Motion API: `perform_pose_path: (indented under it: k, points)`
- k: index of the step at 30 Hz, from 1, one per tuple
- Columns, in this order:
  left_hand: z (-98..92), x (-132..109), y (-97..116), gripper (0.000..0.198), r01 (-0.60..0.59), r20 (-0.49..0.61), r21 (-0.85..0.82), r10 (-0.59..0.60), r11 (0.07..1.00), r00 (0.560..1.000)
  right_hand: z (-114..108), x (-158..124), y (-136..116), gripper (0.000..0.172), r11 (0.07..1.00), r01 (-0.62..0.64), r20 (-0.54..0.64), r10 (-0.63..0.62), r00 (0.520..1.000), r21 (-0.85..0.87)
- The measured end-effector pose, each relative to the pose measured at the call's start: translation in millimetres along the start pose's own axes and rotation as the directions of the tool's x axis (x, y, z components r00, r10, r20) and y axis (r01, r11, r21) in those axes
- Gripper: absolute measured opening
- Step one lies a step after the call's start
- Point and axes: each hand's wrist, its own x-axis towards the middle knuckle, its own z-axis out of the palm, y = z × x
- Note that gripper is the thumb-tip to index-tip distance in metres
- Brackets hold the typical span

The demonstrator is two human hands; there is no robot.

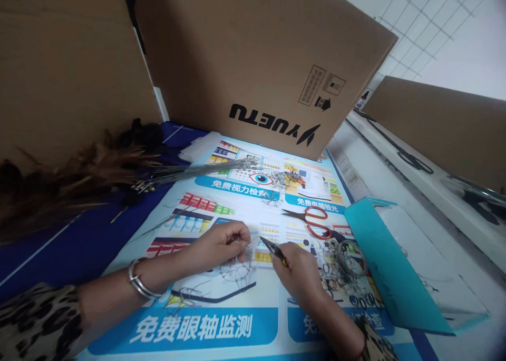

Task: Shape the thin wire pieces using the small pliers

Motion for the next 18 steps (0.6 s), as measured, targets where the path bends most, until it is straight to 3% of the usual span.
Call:
perform_pose_path:
  k: [6,18]
  points:
    - [1.3,-1.4,0.2,0.004,-0.02,-0.006,-0.091,0.019,0.996,1.0,2.5,1.9,0.4,0.015,1.0,0.012,0.006,-0.012,1.0,-0.011]
    - [1.9,-2.1,-0.5,0.005,-0.046,0.004,-0.077,0.046,0.996,0.999,5.8,0.6,-3.1,0.015,1.0,0.016,0.011,-0.016,1.0,0.02]
